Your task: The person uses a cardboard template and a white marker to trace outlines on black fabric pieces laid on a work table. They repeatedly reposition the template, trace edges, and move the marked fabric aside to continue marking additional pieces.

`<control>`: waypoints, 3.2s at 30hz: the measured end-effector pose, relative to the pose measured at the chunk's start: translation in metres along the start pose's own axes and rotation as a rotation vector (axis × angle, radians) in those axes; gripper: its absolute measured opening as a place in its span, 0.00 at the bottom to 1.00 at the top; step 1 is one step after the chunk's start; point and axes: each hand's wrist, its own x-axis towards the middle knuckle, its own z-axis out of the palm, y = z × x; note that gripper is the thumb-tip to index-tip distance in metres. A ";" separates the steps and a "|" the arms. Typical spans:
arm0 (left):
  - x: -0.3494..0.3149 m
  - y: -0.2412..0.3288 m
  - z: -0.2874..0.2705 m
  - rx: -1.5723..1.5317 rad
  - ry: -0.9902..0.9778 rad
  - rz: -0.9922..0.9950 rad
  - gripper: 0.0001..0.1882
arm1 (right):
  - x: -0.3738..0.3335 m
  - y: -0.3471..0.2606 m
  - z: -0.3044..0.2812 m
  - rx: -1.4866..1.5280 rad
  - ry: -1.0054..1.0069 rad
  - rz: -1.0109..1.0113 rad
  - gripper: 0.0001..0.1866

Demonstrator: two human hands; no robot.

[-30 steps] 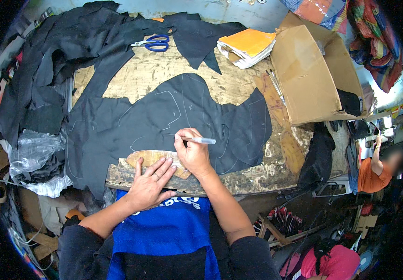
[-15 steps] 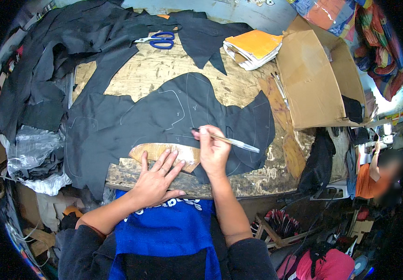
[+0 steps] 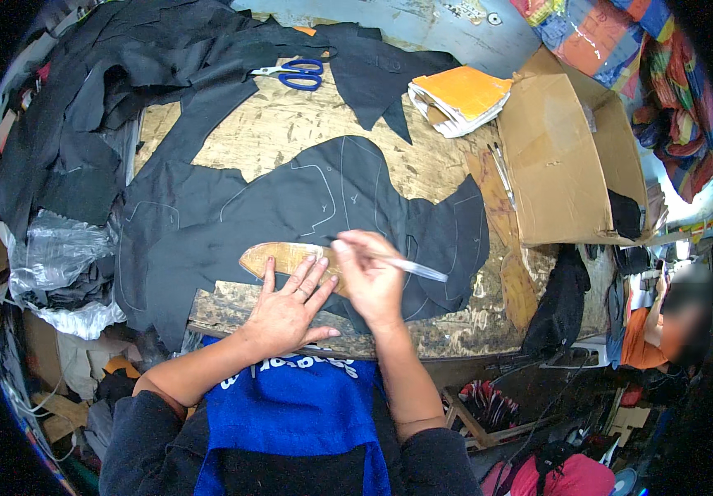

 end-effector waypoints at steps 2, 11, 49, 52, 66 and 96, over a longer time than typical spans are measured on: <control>0.001 -0.001 0.000 -0.005 -0.055 -0.001 0.42 | -0.001 0.002 0.022 -0.040 -0.142 0.001 0.06; -0.002 -0.005 0.006 -0.103 0.033 0.027 0.38 | 0.008 0.003 0.077 -0.342 -0.387 -0.148 0.08; 0.000 0.001 -0.002 -0.106 0.089 -0.091 0.57 | -0.027 -0.012 -0.028 -0.863 -0.201 -0.187 0.21; -0.002 0.002 -0.001 -0.107 0.150 -0.078 0.57 | -0.027 -0.010 -0.036 -0.855 -0.205 -0.216 0.20; 0.001 0.004 -0.006 -0.106 0.135 -0.133 0.50 | -0.056 -0.026 -0.186 -0.158 0.556 0.055 0.14; 0.020 0.008 -0.014 0.032 0.106 -0.139 0.40 | 0.155 0.059 -0.206 -1.099 0.400 -0.096 0.24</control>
